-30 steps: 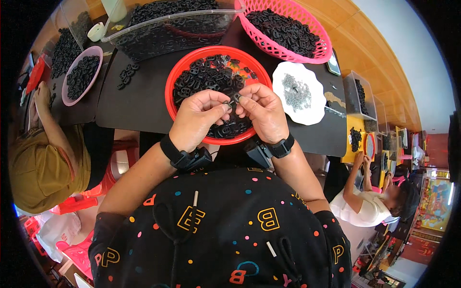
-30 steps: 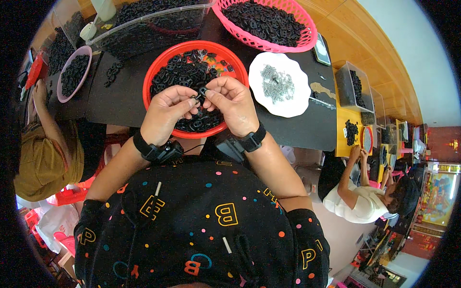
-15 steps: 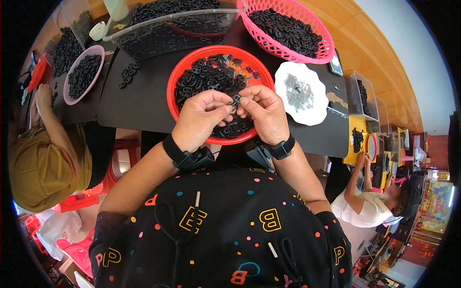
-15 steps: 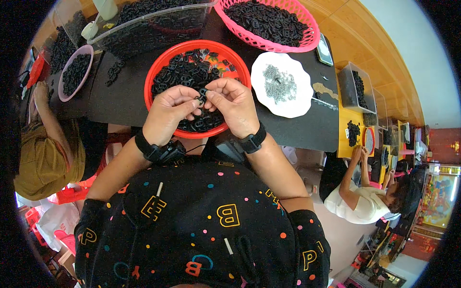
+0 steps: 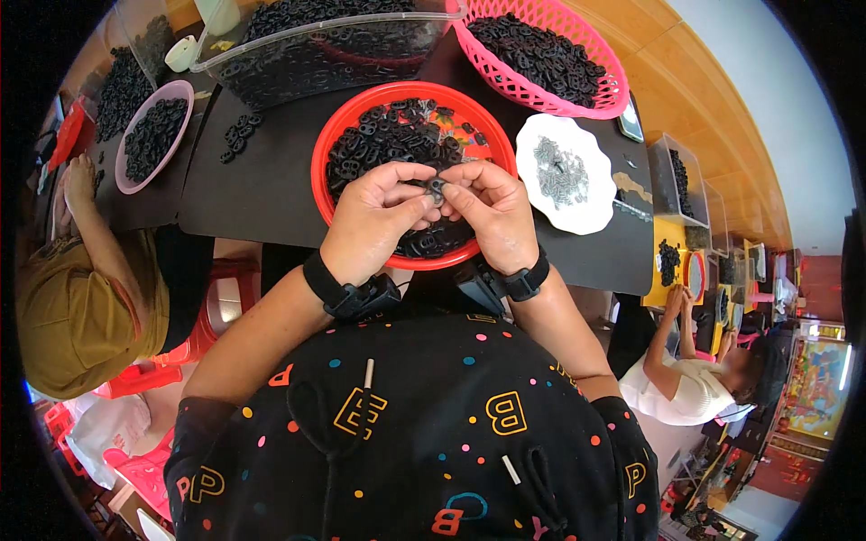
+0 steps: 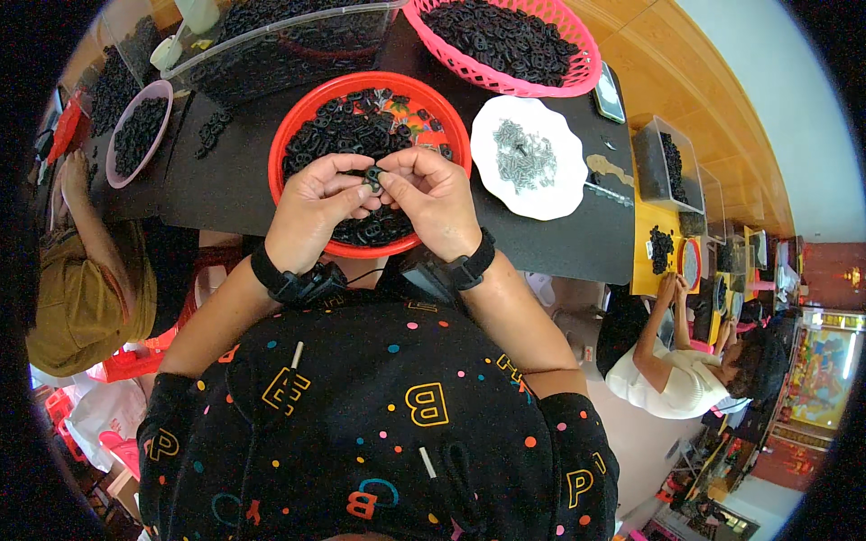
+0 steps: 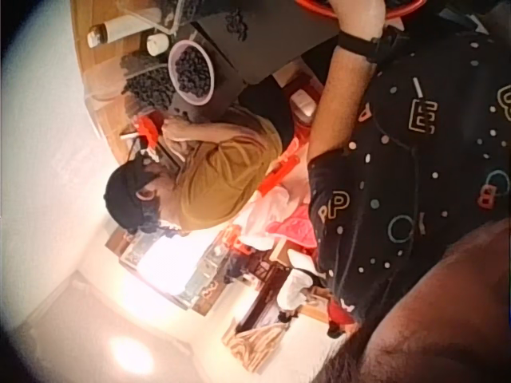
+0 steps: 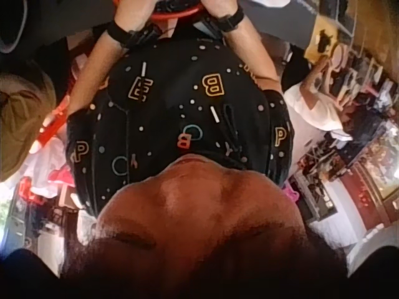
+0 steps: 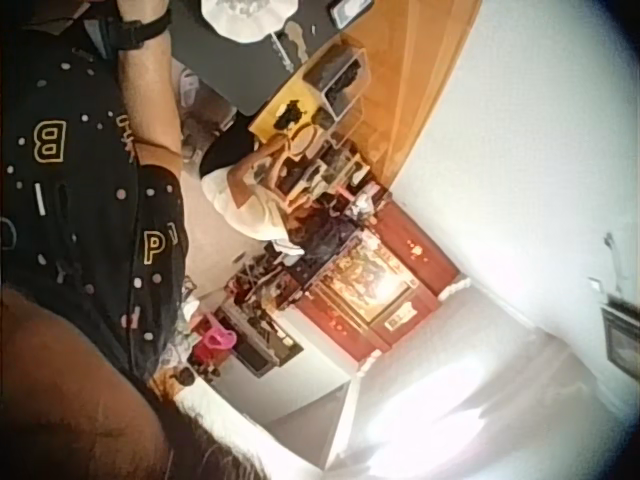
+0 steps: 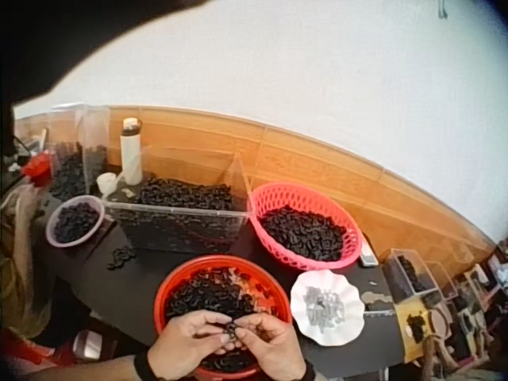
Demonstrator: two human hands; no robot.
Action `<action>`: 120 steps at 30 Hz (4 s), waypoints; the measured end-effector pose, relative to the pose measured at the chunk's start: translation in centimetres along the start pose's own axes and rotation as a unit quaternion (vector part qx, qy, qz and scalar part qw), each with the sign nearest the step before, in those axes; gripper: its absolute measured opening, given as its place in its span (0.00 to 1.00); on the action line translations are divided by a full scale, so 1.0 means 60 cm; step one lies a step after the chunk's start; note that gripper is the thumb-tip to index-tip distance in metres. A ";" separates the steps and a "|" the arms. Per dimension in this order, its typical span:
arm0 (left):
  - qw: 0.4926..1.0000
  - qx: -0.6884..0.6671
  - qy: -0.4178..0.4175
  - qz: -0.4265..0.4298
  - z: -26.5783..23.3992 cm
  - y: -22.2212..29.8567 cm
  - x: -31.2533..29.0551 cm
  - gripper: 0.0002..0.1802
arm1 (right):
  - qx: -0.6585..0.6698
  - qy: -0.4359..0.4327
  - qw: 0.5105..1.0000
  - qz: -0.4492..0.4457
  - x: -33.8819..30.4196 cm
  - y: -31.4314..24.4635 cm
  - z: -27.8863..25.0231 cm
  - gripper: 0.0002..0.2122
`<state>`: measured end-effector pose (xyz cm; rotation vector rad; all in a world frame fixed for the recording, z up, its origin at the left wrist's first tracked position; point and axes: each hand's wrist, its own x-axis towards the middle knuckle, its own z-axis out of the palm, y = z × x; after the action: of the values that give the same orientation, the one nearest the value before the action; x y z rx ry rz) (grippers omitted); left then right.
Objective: The person repeatedly picks small black plastic rings from a red bowl and inserts a metal pin into each ring using both hands. They then place the assembled units into a white bowl on the table. The process is continuous and repetitive throughout the clip.
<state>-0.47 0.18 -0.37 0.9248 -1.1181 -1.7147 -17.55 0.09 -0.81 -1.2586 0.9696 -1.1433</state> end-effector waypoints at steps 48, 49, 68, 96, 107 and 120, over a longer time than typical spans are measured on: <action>0.998 -0.015 0.042 -0.040 0.002 0.004 -0.001 0.07 | -0.299 0.074 0.931 -0.198 -0.017 -0.003 0.031 0.14; 0.998 -0.015 0.041 -0.042 0.000 0.003 0.000 0.07 | -0.299 0.075 0.929 -0.207 -0.018 -0.002 0.031 0.14; 0.999 0.014 0.019 -0.046 -0.002 0.000 0.001 0.09 | -0.299 0.051 0.934 -0.191 -0.018 0.000 0.028 0.14; 0.999 0.013 -0.013 -0.051 -0.006 -0.002 0.003 0.09 | -0.297 0.049 0.935 -0.186 -0.019 -0.004 0.025 0.11; 0.999 0.023 -0.008 -0.040 -0.005 -0.003 0.003 0.08 | -0.321 0.040 0.921 -0.215 -0.020 -0.008 0.027 0.09; 1.000 0.004 -0.015 -0.024 -0.004 -0.004 0.001 0.10 | -0.328 0.035 0.915 -0.232 -0.021 -0.009 0.022 0.06</action>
<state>-0.32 0.11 -0.71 0.9402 -1.1319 -1.7700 -16.58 1.60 -0.22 -2.0850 1.1989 -1.2701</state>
